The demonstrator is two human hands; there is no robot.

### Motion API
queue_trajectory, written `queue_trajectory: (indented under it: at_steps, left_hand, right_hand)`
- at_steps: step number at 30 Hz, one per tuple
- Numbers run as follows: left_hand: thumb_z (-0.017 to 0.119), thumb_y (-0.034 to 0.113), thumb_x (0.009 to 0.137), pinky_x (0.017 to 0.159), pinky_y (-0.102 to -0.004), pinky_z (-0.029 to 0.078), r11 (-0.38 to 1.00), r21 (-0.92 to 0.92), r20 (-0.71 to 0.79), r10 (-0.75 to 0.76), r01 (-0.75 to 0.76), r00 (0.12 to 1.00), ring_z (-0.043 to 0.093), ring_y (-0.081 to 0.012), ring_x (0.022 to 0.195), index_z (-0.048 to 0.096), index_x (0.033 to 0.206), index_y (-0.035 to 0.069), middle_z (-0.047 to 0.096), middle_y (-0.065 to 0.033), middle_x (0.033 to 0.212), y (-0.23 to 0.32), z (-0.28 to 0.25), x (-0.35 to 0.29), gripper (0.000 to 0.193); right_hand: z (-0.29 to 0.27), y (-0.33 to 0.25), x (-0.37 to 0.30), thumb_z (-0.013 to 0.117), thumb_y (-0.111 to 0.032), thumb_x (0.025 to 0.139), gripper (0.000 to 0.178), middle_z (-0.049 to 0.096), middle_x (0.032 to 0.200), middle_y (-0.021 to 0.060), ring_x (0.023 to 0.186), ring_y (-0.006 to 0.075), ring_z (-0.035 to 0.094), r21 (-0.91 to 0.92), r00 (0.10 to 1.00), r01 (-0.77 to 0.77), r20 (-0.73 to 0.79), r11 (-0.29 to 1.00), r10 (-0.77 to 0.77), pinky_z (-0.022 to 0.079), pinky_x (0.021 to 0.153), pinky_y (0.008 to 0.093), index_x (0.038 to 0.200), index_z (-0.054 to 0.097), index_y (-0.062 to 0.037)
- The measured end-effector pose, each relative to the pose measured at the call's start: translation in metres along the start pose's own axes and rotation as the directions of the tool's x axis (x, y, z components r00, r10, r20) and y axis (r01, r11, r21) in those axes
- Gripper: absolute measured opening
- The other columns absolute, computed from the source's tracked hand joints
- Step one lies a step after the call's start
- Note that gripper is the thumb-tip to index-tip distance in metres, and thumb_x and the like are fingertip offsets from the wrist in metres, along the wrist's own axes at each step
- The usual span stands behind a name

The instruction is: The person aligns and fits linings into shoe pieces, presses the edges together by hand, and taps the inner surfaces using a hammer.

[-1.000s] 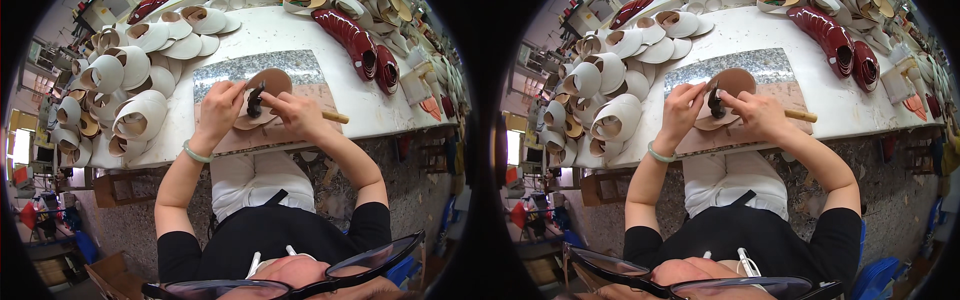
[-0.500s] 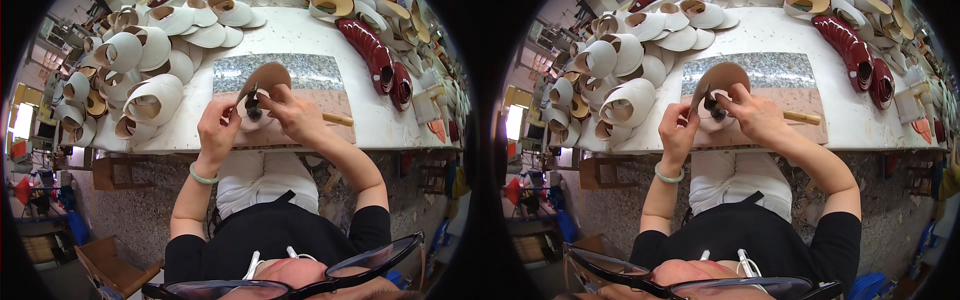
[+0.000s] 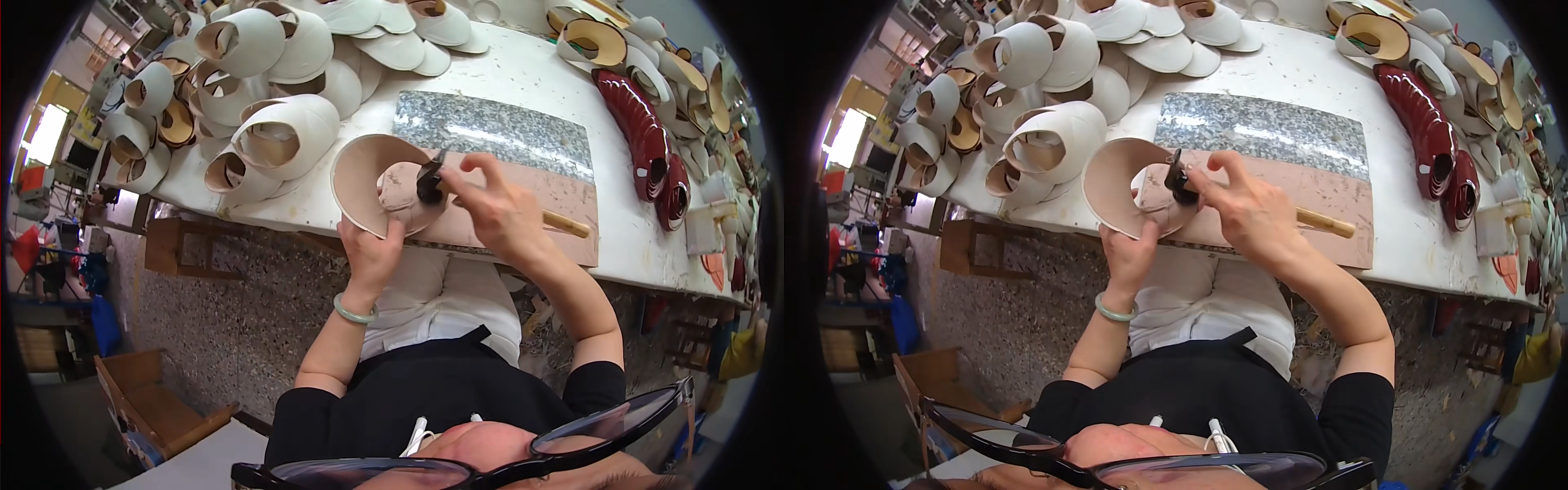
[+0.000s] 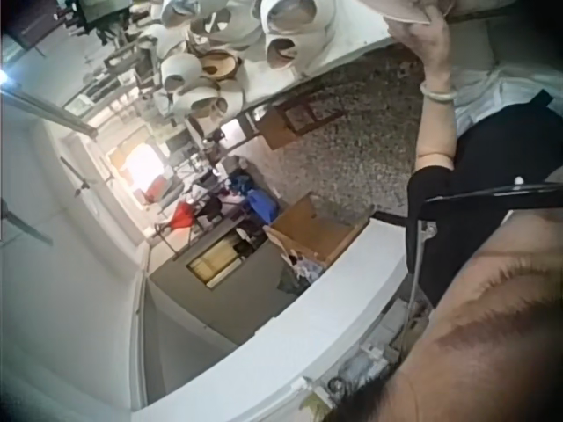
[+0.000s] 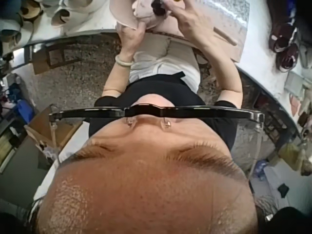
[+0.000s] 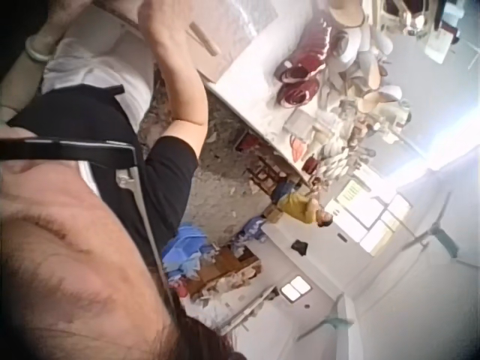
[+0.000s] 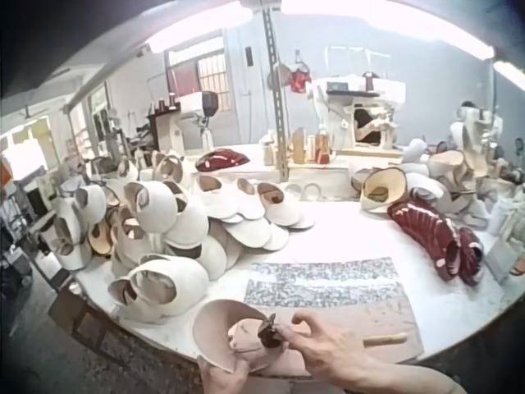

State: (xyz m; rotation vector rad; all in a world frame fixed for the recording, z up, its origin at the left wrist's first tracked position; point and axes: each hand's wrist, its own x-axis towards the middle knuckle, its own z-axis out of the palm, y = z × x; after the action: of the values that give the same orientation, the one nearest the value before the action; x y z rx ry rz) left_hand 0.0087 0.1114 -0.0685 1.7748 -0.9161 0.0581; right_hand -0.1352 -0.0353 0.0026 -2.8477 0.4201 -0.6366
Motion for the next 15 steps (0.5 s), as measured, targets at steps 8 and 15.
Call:
queue_trajectory:
  at_steps: [8, 15]
  left_hand:
    - [0.063, 0.011, 0.089, 0.078, -0.0269, 0.049, 0.761, -0.562, 0.017, -0.382, 0.324, 0.924, 0.06, -0.0121, 0.087, 0.06, 0.108, -0.006, 0.066, -0.0077, 0.097, -0.011, -0.029, 0.008, 0.026]
    - [0.069, 0.015, 0.083, 0.093, -0.0382, 0.047, 0.964, -0.169, -0.103, -0.225, 0.206, 0.969, 0.058, -0.0278, 0.108, 0.031, 0.136, -0.006, 0.055, -0.0226, 0.122, -0.018, -0.028, -0.021, 0.068]
  right_hand:
    - [0.0, -0.007, 0.001, 0.062, -0.007, 0.082, 0.046, 0.052, 0.114, 0.0055, 0.067, 0.0249, 0.065, 0.004, 0.997, -0.019, 0.079, 1.0, 0.019, 0.052, 0.054, 0.0379, 0.125, 0.058, -0.0205]
    - [0.016, -0.013, 0.003, 0.062, -0.005, 0.08, 0.048, 0.055, 0.107, 0.0032, 0.068, 0.0232, 0.065, 0.056, 0.997, 0.06, 0.041, 0.997, -0.062, 0.052, 0.054, 0.0369, 0.125, 0.058, -0.0209]
